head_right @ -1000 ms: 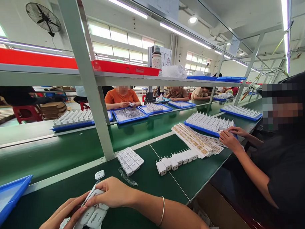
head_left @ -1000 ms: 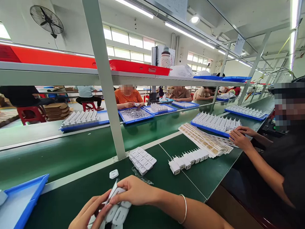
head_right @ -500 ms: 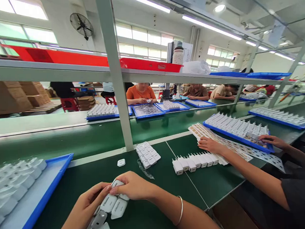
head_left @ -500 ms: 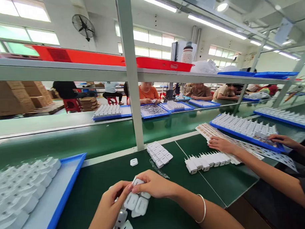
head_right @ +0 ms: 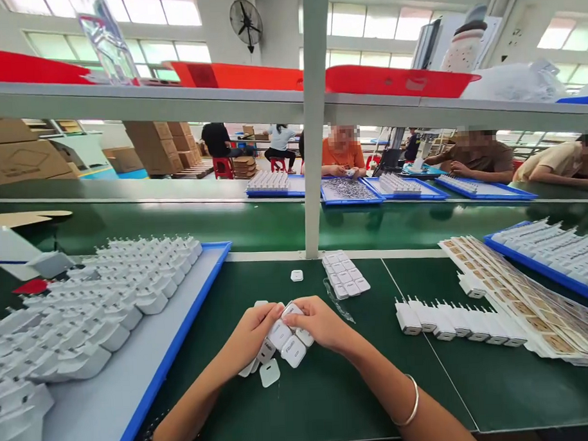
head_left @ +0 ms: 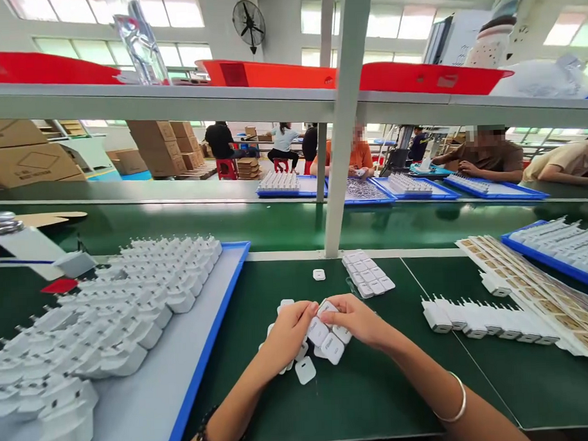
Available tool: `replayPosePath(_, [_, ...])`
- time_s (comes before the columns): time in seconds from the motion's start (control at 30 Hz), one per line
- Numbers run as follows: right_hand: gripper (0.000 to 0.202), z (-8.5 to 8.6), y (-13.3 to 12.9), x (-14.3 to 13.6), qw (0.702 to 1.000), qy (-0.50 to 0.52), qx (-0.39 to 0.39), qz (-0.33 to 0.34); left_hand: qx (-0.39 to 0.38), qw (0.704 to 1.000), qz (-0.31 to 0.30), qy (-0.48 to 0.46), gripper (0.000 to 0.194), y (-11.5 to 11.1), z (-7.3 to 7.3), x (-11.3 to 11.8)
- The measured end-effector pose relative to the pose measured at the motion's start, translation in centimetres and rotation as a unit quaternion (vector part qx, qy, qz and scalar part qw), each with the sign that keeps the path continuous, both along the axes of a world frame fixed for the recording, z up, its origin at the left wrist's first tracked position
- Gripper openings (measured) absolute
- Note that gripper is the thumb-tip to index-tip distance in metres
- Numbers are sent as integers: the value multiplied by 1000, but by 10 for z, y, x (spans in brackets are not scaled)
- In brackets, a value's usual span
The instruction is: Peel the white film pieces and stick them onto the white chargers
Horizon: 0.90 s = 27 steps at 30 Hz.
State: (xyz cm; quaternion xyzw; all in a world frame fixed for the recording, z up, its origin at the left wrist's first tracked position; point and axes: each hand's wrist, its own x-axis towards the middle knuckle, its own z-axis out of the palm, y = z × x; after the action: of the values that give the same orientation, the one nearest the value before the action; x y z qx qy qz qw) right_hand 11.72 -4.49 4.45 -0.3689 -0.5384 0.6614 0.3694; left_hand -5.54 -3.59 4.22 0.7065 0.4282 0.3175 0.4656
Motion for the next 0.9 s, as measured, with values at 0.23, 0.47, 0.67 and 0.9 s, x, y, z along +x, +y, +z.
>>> replayPosePath(0.23, [36,4,-9,1,999,-7,-6,54,-22,999,3,-47,46,-4,7,-3])
replayPosePath(0.47, [34,5,-9,3,998,-34,13,49,-37,997,-31,-62,44,-6,8,-6])
replayPosePath(0.67, [29,15,-14,5,995,5,14,96,-62,991,-41,-114,48,-6,12,-5])
replayPosePath(0.9, [30,11,-13,6,996,-28,9,79,29,997,-57,-42,42,-9,16,-6])
